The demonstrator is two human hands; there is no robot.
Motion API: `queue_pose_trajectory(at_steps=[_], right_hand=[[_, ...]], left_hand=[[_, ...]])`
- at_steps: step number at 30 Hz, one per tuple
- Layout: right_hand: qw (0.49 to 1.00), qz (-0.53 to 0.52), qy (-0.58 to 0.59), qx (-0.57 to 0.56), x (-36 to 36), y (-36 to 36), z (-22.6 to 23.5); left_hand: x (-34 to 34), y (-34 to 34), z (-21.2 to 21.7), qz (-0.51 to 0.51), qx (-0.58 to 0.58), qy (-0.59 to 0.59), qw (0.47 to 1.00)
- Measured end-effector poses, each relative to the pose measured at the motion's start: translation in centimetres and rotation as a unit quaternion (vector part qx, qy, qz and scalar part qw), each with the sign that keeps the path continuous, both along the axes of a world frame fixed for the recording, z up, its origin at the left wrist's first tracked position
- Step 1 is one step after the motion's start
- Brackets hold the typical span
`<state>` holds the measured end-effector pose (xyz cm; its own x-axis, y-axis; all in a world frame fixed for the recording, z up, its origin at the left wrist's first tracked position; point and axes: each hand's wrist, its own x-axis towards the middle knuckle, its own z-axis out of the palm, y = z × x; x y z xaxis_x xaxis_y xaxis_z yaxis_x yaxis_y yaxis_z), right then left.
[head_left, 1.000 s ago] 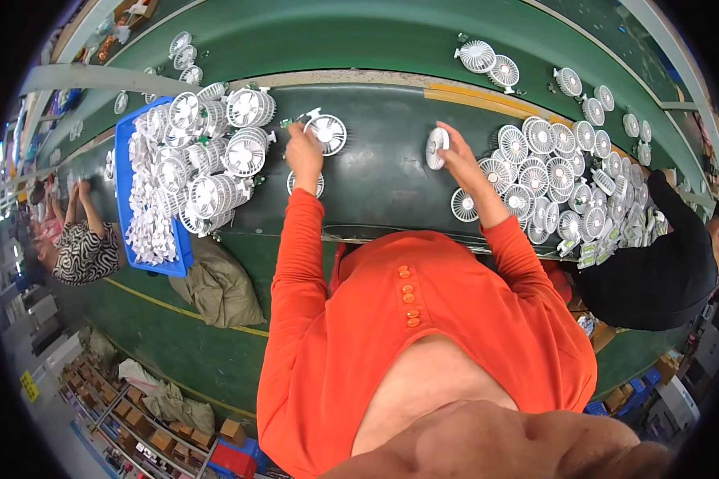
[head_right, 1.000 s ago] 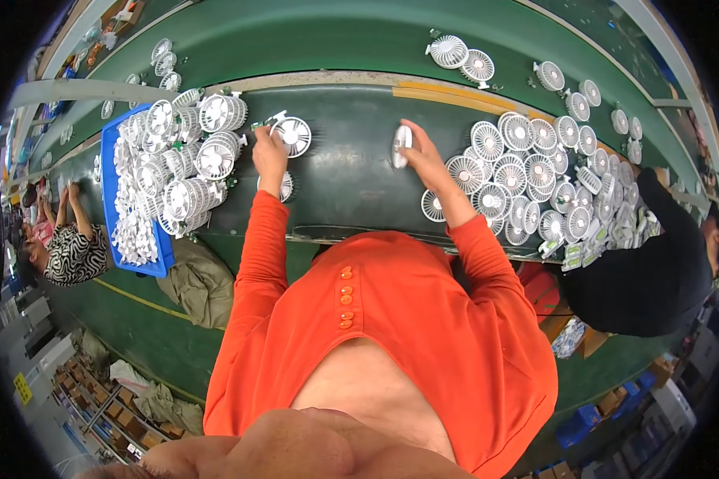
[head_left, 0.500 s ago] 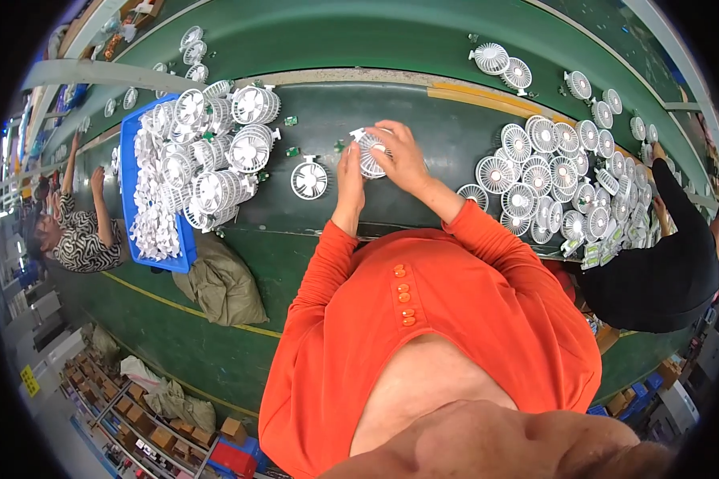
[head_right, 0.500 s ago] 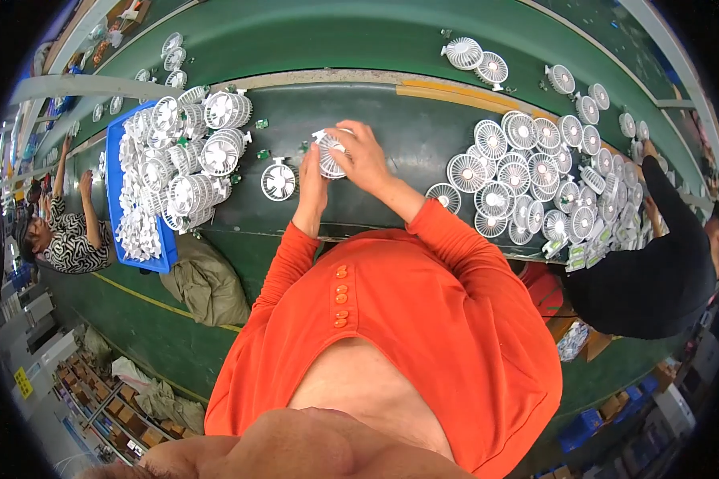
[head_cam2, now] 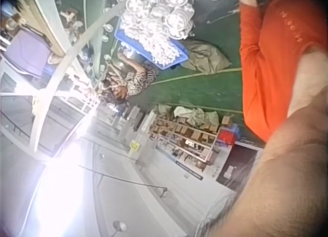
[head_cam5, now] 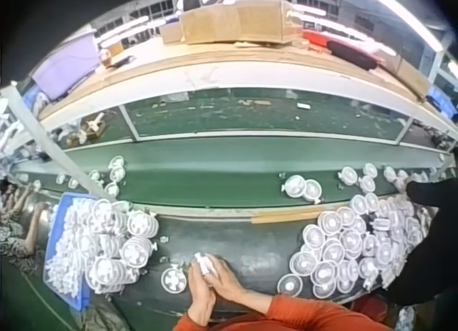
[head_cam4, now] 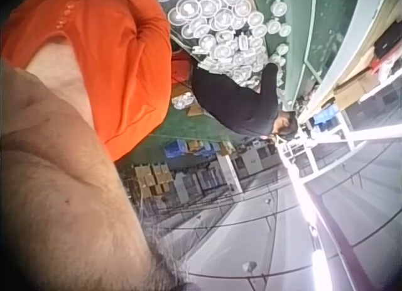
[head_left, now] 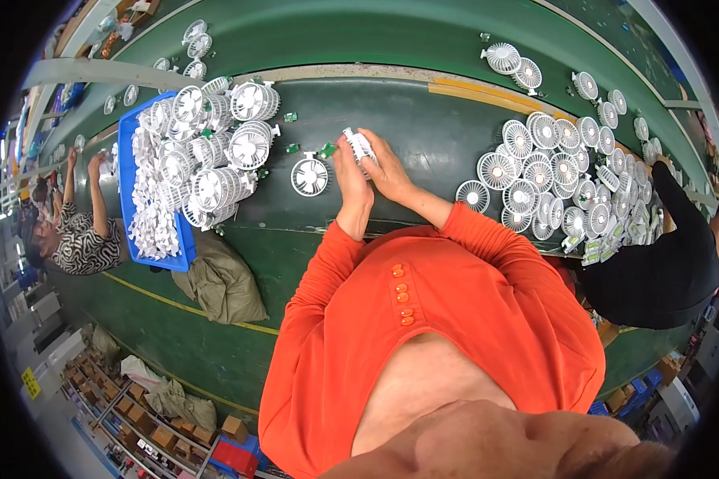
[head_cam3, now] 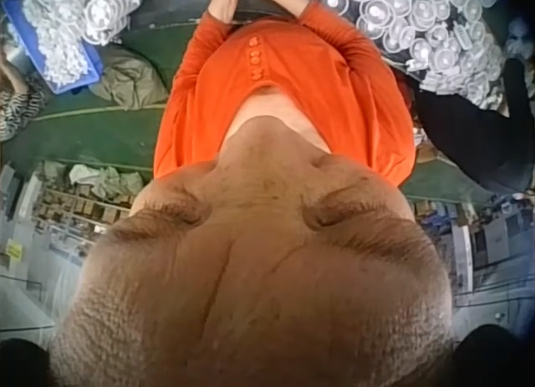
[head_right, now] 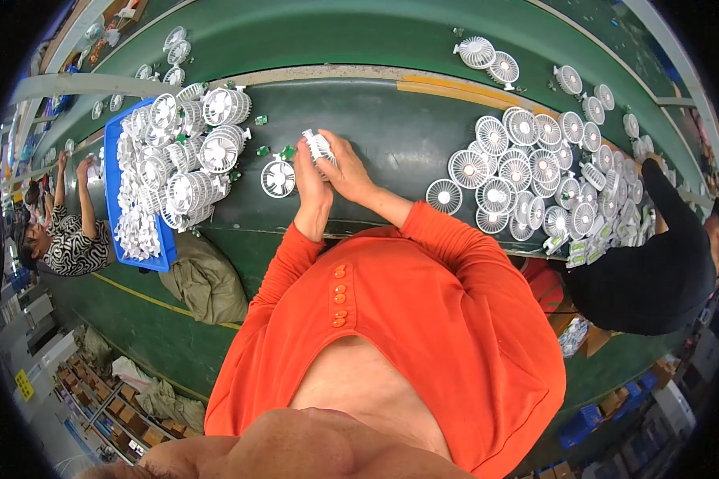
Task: The person assembles mini portable fans by taking fan bodies and grilles from the work surface, snapping the grilles onto the fan bodies by hand, and placing the assembled fans onto the conveyor belt.
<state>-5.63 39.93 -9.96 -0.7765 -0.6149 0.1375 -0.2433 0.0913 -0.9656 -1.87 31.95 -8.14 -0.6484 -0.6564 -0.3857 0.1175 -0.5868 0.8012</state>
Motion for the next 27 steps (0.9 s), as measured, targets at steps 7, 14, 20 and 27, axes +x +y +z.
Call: queue_pose_trajectory(at_steps=[7, 14, 20, 27], right_hand=[[0.993, -0.015, 0.113, -0.03, -1.1, -0.5, 1.0], [0.918, 0.031, -0.367, -0.148, -0.5, -1.8, 2.3], [0.826, 0.0, -0.531, -0.19, -1.4, -2.2, 1.6], [0.966, -0.13, -0.214, -0.058, -9.6, -1.7, -2.8]], left_hand=[[-0.5, -1.0, 1.0, -0.022, 0.062, 0.021, 0.998], [-0.2, 0.1, 0.8, -0.02, -0.49, -0.126, 0.862], [-1.0, -0.5, -0.5, -0.026, -0.545, -0.088, 0.833], [-1.1, -4.9, -1.7, -0.094, -0.606, -0.104, 0.783]])
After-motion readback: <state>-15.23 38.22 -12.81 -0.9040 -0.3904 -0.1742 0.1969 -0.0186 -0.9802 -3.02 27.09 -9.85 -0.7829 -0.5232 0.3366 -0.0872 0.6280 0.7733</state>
